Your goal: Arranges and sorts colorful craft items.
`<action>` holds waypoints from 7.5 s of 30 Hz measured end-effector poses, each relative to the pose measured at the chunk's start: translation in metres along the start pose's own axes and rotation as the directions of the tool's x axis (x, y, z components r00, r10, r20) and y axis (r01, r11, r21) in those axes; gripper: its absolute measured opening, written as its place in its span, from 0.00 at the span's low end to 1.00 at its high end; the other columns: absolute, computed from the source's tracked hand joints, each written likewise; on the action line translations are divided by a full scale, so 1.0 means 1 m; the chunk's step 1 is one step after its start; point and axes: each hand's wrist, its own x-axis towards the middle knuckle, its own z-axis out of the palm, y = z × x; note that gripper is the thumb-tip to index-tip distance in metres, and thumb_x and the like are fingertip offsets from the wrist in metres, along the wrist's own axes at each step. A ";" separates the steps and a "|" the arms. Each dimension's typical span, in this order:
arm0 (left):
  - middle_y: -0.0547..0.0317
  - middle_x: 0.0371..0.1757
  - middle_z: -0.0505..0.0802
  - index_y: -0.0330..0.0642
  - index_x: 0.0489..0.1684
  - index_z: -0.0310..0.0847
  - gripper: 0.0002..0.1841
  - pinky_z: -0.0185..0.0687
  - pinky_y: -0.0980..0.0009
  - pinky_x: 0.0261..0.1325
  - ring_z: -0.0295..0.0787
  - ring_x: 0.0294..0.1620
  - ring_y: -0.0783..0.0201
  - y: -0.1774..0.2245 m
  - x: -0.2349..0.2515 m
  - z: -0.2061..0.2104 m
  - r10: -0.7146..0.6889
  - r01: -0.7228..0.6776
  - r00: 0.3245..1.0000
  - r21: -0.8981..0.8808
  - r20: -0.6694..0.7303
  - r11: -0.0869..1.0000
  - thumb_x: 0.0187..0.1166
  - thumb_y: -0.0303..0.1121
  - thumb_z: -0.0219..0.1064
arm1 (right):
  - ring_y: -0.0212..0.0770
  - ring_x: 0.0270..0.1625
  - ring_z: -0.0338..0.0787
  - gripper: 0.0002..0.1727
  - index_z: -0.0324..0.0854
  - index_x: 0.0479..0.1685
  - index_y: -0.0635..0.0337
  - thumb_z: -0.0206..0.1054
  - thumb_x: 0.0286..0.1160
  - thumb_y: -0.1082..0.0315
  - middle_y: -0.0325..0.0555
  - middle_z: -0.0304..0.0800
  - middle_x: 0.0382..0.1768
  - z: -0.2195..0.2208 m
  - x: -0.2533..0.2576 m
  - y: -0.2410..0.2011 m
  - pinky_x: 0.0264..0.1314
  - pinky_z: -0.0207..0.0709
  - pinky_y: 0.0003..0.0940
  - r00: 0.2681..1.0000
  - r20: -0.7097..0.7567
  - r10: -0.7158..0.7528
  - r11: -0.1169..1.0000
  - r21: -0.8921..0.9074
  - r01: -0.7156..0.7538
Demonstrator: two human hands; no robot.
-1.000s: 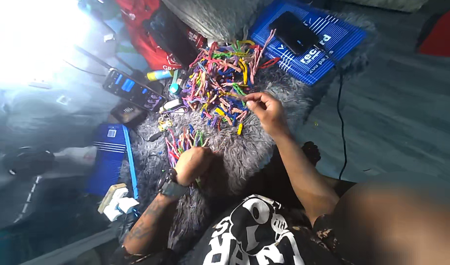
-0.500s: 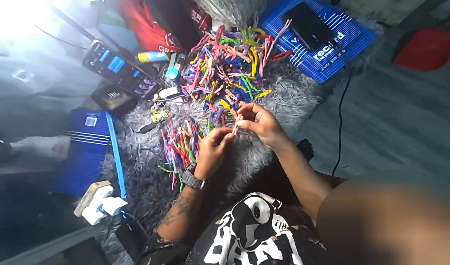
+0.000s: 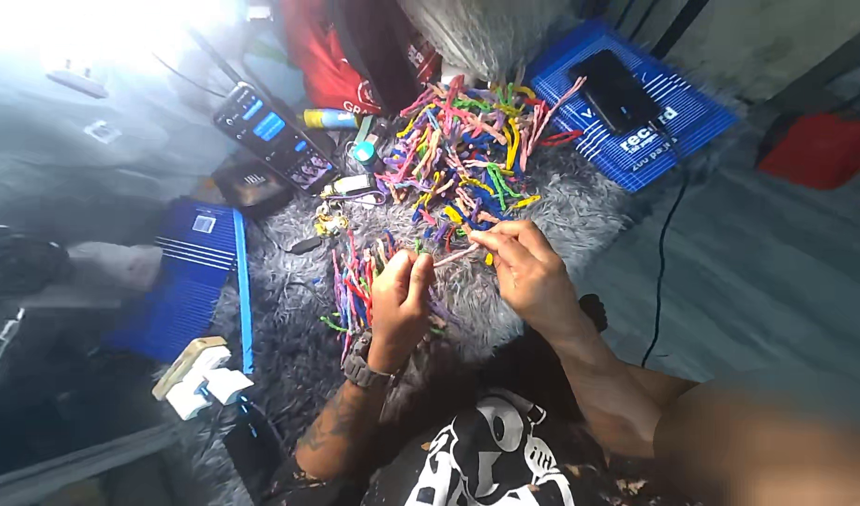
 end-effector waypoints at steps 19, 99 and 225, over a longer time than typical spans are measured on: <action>0.68 0.16 0.74 0.48 0.18 0.76 0.25 0.60 0.72 0.21 0.66 0.16 0.73 0.040 0.027 -0.103 -0.144 0.055 0.983 0.564 0.113 0.824 0.89 0.51 0.57 | 0.42 0.20 0.80 0.24 0.81 0.19 0.55 0.62 0.85 0.53 0.41 0.77 0.14 0.040 -0.043 -0.074 0.24 0.70 0.35 0.955 0.019 -0.296 0.955 0.042 0.295; 0.57 0.58 0.89 0.29 0.64 0.81 0.16 0.85 0.75 0.59 0.87 0.52 0.74 -0.041 -0.012 0.049 -0.282 0.361 0.929 -0.430 0.239 0.827 0.84 0.30 0.61 | 0.41 0.45 0.93 0.11 0.85 0.53 0.68 0.67 0.82 0.69 0.53 0.93 0.46 0.002 0.033 0.053 0.52 0.88 0.41 0.862 0.259 0.435 0.847 0.207 -0.490; 0.69 0.29 0.85 0.49 0.40 0.72 0.17 0.82 0.80 0.35 0.83 0.27 0.76 -0.049 -0.006 0.031 -0.523 0.346 0.851 -0.798 0.045 0.494 0.93 0.30 0.36 | 0.61 0.42 0.90 0.28 0.80 0.39 0.70 0.50 0.93 0.50 0.61 0.85 0.31 0.029 -0.014 -0.009 0.45 0.77 0.59 0.499 0.866 -0.024 0.979 0.122 -0.163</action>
